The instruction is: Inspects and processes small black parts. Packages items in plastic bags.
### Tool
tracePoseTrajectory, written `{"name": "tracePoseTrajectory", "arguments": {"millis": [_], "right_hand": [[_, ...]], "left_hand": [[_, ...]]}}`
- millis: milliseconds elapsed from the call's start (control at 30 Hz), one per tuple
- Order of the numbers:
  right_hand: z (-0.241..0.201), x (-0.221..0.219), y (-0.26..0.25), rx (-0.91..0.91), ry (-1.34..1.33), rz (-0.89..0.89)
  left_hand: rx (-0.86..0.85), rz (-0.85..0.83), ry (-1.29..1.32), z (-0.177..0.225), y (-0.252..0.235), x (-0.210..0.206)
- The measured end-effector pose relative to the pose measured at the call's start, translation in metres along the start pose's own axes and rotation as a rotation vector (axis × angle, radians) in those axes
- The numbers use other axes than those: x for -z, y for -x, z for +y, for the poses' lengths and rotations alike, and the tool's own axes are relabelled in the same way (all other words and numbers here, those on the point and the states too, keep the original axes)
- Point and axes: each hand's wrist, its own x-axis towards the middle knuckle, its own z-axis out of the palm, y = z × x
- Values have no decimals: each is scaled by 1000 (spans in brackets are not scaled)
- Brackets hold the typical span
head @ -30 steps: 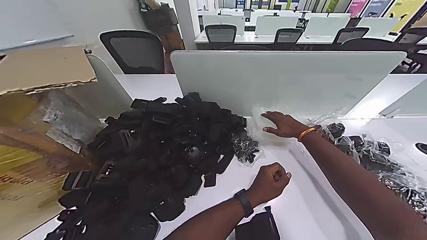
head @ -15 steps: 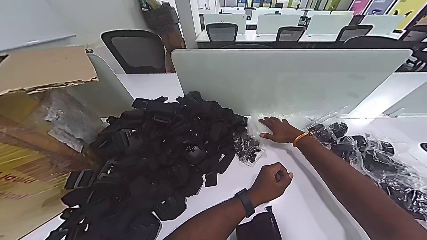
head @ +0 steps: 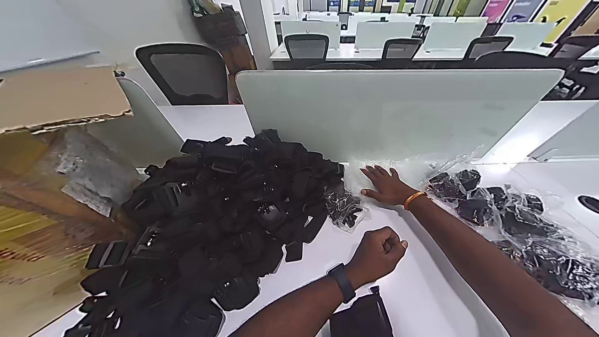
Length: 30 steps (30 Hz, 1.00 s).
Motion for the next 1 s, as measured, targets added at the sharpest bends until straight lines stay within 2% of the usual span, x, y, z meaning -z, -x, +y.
{"name": "tracePoseTrajectory", "arguments": {"millis": [167, 267, 367, 433, 533, 600, 633, 733, 867, 933, 1000], "right_hand": [[-2, 42, 15, 63, -115, 225], [-11, 77, 43, 134, -159, 533], [-43, 85, 97, 335, -229, 817], [-79, 59, 145, 448, -314, 761], [-132, 1, 196, 669, -208, 389], [-147, -28, 211, 743, -94, 174], [-146, -38, 215, 747, -85, 123], [-121, -46, 216, 696, -142, 95], [-73, -37, 212, 469, -168, 93], [-54, -43, 214, 369, -220, 173], [-40, -51, 216, 348, -344, 234]], "left_hand": [[21, 22, 7, 0, 0, 1], [83, 73, 71, -2, -2, 0], [145, 102, 193, -2, -6, 3], [140, 94, 241, -3, -6, 3], [124, 99, 307, -4, -9, 8], [173, 90, 357, -1, -10, 10], [185, 90, 368, -1, -10, 11], [197, 85, 372, -3, -10, 13], [203, 74, 358, -3, -10, 14], [174, 48, 328, -4, -9, 12], [132, 7, 269, -3, -7, 11]]}}
